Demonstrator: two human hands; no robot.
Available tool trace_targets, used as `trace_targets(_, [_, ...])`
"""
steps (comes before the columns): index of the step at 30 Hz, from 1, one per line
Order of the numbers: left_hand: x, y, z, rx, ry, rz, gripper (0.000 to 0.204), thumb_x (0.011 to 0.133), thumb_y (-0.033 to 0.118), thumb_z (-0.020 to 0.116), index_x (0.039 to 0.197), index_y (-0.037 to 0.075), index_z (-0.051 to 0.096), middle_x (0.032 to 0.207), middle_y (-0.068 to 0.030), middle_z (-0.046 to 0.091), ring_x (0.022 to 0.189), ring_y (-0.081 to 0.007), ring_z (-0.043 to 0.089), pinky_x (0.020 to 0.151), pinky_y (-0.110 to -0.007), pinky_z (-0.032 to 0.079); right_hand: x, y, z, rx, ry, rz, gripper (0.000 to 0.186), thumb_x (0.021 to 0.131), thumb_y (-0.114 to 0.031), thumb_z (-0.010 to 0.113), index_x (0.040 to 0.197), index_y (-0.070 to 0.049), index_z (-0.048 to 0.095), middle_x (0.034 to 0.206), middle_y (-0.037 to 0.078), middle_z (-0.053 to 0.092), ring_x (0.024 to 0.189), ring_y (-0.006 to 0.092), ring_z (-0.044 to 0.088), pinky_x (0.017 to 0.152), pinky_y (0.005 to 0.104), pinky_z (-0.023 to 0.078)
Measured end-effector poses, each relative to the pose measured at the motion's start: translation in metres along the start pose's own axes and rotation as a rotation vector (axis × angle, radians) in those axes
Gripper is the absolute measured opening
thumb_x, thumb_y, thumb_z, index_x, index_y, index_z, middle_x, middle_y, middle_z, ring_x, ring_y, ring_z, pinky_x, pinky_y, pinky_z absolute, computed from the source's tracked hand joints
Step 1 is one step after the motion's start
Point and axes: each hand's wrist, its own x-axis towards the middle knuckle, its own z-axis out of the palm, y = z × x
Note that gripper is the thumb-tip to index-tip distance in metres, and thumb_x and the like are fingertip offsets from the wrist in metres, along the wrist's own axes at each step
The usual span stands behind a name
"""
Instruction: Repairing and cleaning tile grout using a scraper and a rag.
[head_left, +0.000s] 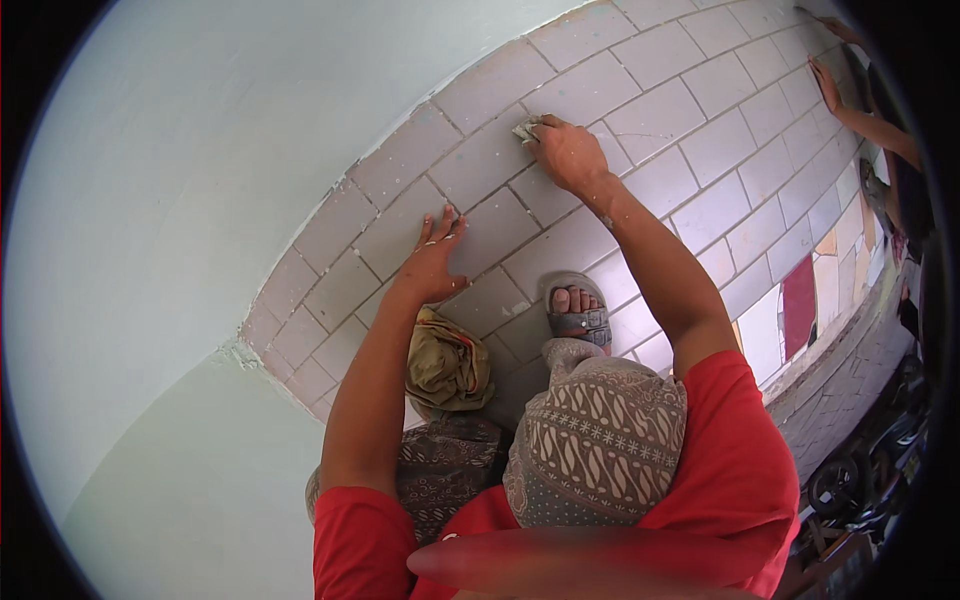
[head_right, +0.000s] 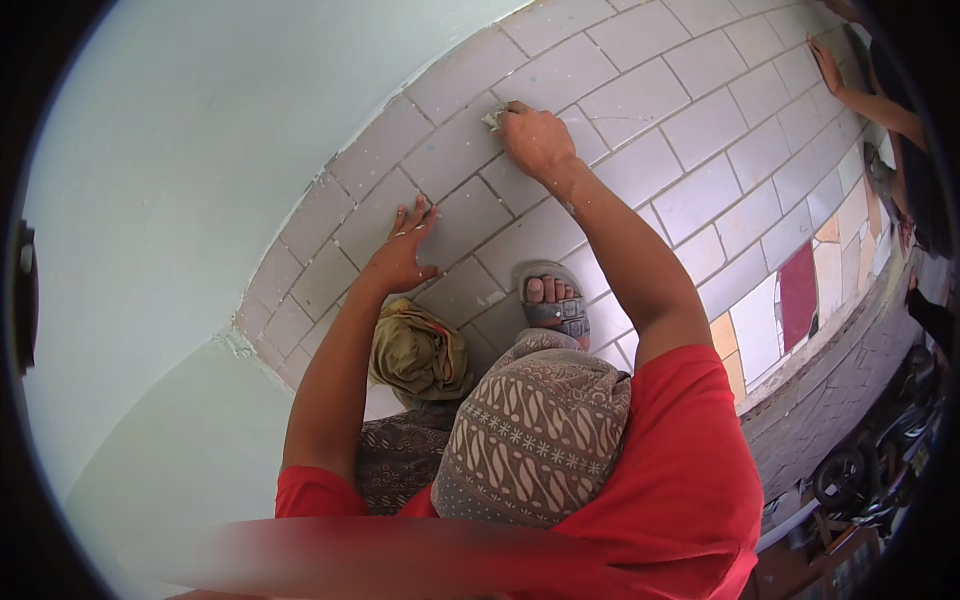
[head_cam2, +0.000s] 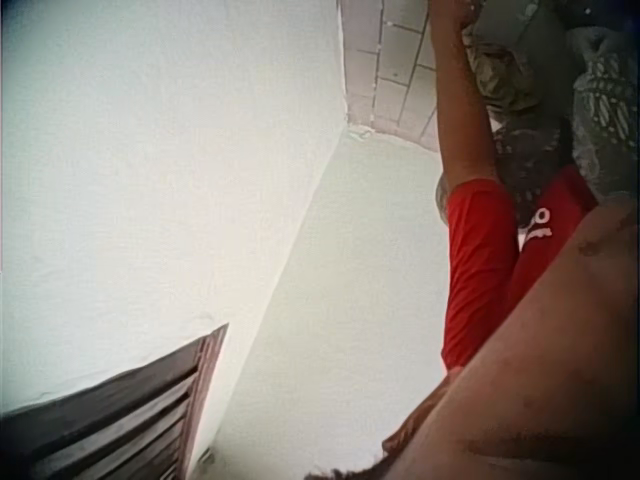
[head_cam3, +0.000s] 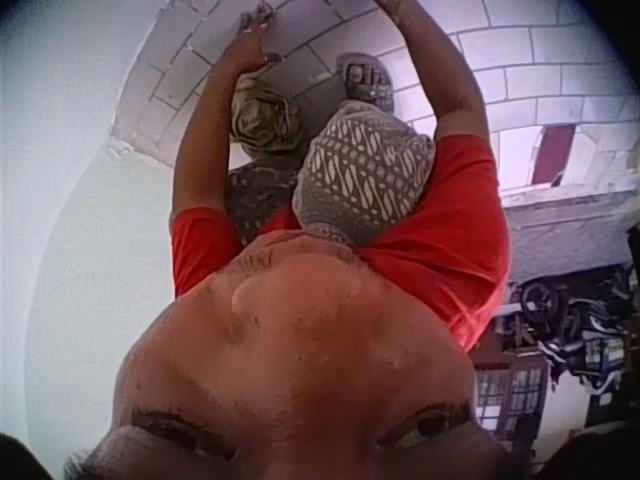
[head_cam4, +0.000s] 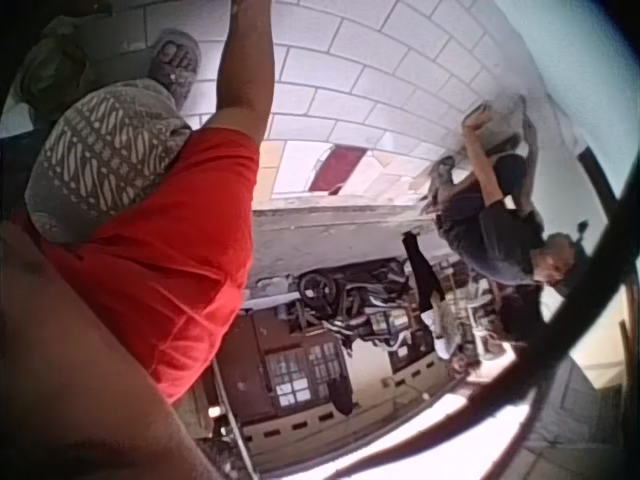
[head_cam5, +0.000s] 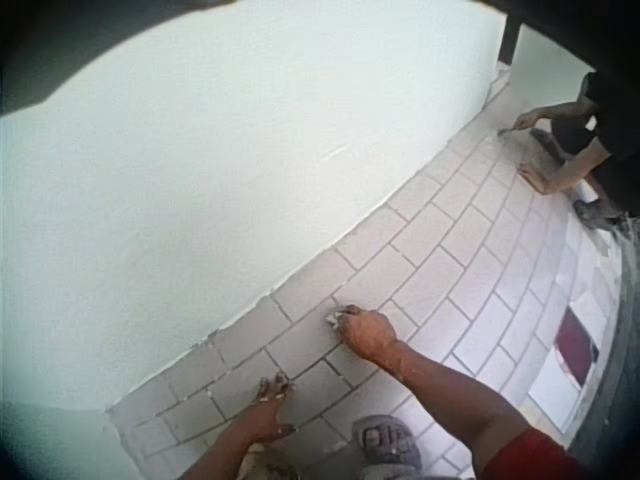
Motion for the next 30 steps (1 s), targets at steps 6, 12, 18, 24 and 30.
trace_targets(6, [0.001, 0.0, 0.0, 0.028, -0.012, -0.001, 0.111, 0.074, 0.03, 0.085, 0.164, 0.02, 0.02, 0.173, -0.0072, 0.005, 0.156, -0.0419, 0.007, 0.127, -0.046, 0.024, -0.002, 0.004, -0.007, 0.031, 0.035, -0.014, 0.029, 0.097, -0.028, 0.062, 0.107, -0.003, 0.07, 0.125, 0.013, 0.067, 0.099, 0.0404, 0.069, 0.086, 0.0497, 0.057])
trace_targets(12, [0.003, 0.002, 0.004, -0.003, -0.033, 0.011, 0.112, 0.074, 0.031, 0.085, 0.164, 0.021, 0.019, 0.173, -0.009, 0.003, 0.157, -0.042, 0.002, 0.126, -0.049, 0.022, -0.013, 0.01, -0.008, 0.078, 0.04, -0.017, 0.03, 0.098, -0.03, 0.061, 0.11, -0.003, 0.07, 0.125, 0.014, 0.067, 0.099, 0.0403, 0.069, 0.088, 0.0486, 0.057])
trace_targets(18, [0.003, 0.001, 0.002, 0.048, -0.039, -0.009, 0.114, 0.072, 0.032, 0.086, 0.164, 0.021, 0.019, 0.173, -0.0064, 0.003, 0.157, -0.0407, 0.006, 0.127, -0.046, 0.025, -0.009, 0.013, -0.003, 0.087, 0.064, -0.062, 0.03, 0.098, -0.029, 0.062, 0.112, -0.004, 0.07, 0.127, 0.014, 0.066, 0.099, 0.0399, 0.069, 0.089, 0.0486, 0.056])
trace_targets(24, [-0.002, 0.006, -0.004, 0.059, -0.027, -0.03, 0.11, 0.074, 0.029, 0.085, 0.164, 0.021, 0.022, 0.173, -0.0064, 0.003, 0.157, -0.04, 0.008, 0.126, -0.045, 0.028, 0.004, 0.007, 0.002, 0.041, 0.054, -0.046, 0.03, 0.097, -0.029, 0.063, 0.113, -0.004, 0.07, 0.128, 0.015, 0.066, 0.1, 0.0399, 0.069, 0.089, 0.0493, 0.056])
trace_targets(30, [-0.03, 0.002, -0.018, 0.171, -0.32, -0.011, 0.097, 0.076, 0.022, 0.082, 0.16, 0.02, 0.032, 0.17, -0.0073, 0.018, 0.151, -0.0343, 0.032, 0.121, -0.044, 0.037, -0.018, -0.002, -0.009, 0.059, -0.003, -0.029, 0.031, 0.095, -0.028, 0.066, 0.113, -0.003, 0.07, 0.126, 0.015, 0.066, 0.103, 0.0407, 0.068, 0.09, 0.0483, 0.055])
